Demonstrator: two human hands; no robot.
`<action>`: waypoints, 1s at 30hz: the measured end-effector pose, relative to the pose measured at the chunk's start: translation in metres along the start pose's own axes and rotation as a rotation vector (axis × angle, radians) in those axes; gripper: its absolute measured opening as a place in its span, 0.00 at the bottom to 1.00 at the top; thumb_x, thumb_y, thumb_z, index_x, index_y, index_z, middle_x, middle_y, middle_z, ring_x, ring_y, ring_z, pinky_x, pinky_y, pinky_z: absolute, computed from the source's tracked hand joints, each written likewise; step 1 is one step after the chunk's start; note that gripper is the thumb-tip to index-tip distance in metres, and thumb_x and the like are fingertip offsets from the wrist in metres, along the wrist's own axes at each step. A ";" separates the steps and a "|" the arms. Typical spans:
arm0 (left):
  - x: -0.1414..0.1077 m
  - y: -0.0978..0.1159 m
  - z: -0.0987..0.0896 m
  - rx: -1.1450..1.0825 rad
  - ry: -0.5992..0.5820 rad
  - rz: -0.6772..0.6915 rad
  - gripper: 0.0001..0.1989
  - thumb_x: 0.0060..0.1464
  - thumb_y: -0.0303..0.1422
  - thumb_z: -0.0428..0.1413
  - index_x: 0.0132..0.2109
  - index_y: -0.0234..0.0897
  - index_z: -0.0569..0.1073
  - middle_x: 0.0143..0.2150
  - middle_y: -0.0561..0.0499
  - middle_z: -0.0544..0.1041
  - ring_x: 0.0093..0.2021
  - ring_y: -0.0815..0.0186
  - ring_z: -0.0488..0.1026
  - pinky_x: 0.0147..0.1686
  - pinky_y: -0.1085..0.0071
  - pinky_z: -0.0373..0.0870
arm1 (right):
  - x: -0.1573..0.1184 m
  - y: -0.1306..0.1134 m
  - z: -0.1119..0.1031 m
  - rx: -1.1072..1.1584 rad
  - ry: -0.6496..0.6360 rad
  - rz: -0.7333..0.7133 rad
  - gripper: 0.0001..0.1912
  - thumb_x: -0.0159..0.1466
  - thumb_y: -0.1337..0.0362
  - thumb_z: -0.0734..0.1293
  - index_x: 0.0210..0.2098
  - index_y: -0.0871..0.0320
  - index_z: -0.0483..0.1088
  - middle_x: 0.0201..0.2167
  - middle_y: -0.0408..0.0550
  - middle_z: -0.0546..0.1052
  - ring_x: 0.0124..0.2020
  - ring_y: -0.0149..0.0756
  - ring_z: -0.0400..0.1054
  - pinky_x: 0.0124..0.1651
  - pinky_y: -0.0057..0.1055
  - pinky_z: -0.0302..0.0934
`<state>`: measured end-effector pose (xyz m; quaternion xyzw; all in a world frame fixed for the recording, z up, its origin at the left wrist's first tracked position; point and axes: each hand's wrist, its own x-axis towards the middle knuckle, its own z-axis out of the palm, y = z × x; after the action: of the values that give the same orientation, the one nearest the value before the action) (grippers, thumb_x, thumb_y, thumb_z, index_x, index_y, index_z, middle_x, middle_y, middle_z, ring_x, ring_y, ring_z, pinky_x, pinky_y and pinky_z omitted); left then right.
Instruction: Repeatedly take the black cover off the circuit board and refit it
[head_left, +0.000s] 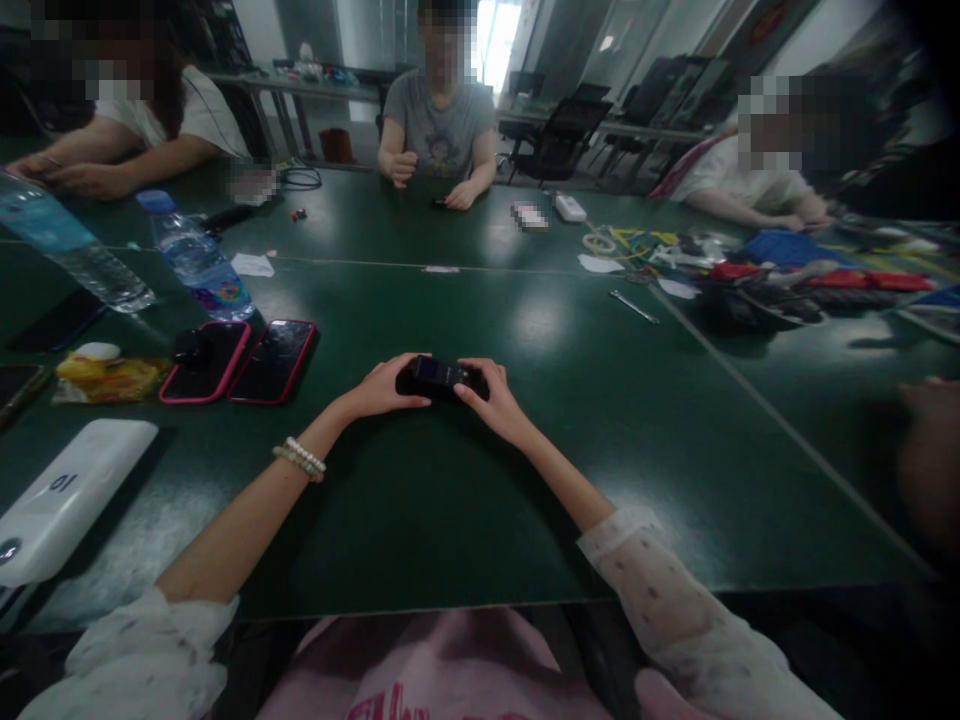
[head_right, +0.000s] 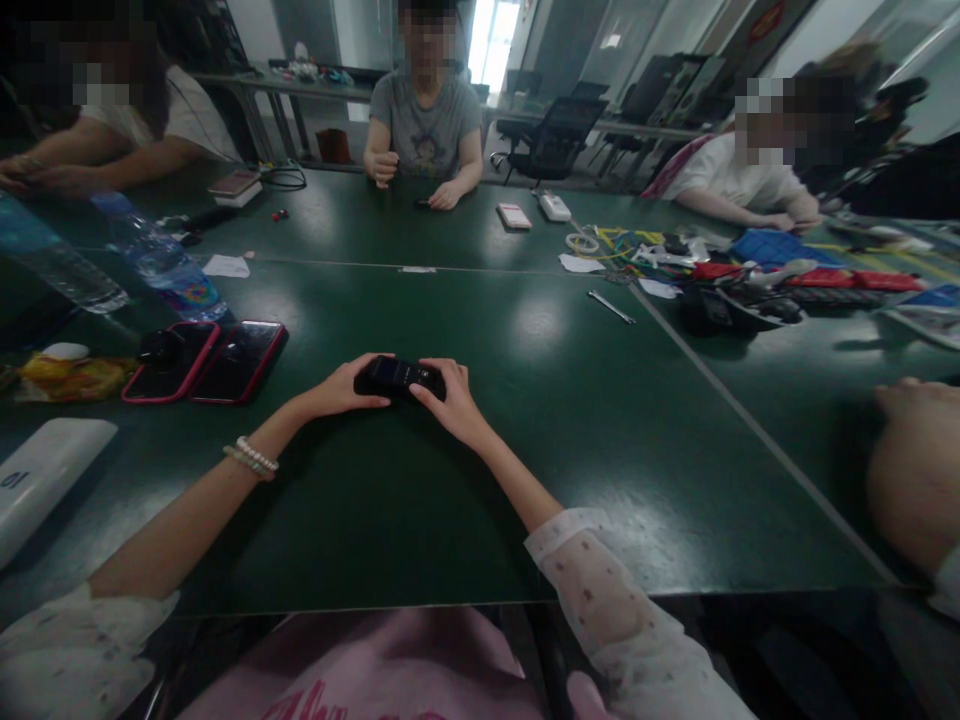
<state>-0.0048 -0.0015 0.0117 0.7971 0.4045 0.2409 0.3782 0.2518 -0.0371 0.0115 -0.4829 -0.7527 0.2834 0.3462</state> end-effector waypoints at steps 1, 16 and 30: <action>0.000 -0.001 0.000 -0.010 0.003 0.007 0.40 0.51 0.46 0.65 0.67 0.44 0.60 0.65 0.41 0.68 0.64 0.47 0.67 0.61 0.47 0.62 | 0.000 0.000 0.001 -0.009 -0.002 -0.019 0.27 0.65 0.46 0.67 0.58 0.49 0.64 0.56 0.53 0.69 0.59 0.51 0.59 0.61 0.53 0.60; 0.002 -0.012 0.002 0.107 0.052 0.063 0.36 0.53 0.45 0.64 0.66 0.44 0.63 0.63 0.43 0.69 0.61 0.50 0.65 0.59 0.51 0.63 | 0.001 0.003 -0.007 0.023 0.383 0.001 0.26 0.64 0.47 0.68 0.56 0.52 0.62 0.51 0.54 0.69 0.54 0.48 0.66 0.59 0.48 0.63; 0.000 -0.007 0.000 0.083 0.015 0.009 0.32 0.54 0.44 0.63 0.64 0.45 0.66 0.61 0.44 0.70 0.60 0.50 0.65 0.58 0.50 0.65 | 0.010 0.055 -0.018 -0.369 0.444 0.191 0.30 0.62 0.48 0.68 0.55 0.61 0.64 0.50 0.63 0.71 0.52 0.58 0.61 0.53 0.58 0.60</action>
<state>-0.0087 0.0014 0.0060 0.8120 0.4135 0.2317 0.3407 0.2924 -0.0058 -0.0169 -0.6565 -0.6485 0.0608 0.3805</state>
